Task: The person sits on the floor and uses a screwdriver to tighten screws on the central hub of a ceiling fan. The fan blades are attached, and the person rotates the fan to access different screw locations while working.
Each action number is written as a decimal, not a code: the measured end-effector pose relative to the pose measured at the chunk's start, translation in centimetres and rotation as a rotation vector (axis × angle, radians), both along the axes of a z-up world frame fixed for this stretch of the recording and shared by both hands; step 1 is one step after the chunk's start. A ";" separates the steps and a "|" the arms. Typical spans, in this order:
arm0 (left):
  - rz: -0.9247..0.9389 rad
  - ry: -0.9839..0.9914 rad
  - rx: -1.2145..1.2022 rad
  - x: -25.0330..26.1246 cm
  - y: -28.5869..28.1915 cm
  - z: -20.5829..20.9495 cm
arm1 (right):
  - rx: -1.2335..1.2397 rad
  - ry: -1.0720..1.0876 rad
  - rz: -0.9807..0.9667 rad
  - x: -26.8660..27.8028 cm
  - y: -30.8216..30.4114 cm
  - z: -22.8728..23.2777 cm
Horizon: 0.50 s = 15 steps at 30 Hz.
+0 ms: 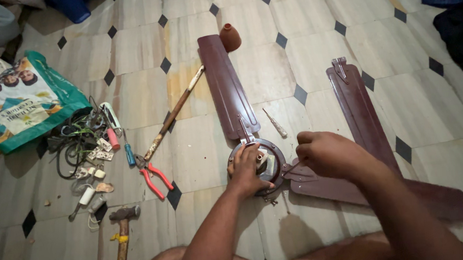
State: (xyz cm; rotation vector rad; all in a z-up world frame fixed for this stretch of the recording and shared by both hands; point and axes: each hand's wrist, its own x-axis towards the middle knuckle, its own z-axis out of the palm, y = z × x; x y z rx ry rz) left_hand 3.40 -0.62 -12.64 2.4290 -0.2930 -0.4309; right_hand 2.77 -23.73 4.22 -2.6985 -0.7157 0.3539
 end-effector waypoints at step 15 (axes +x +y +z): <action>0.008 0.051 -0.034 -0.1 0.3 0.4 | -0.447 0.033 0.101 2.0 2.4 0.0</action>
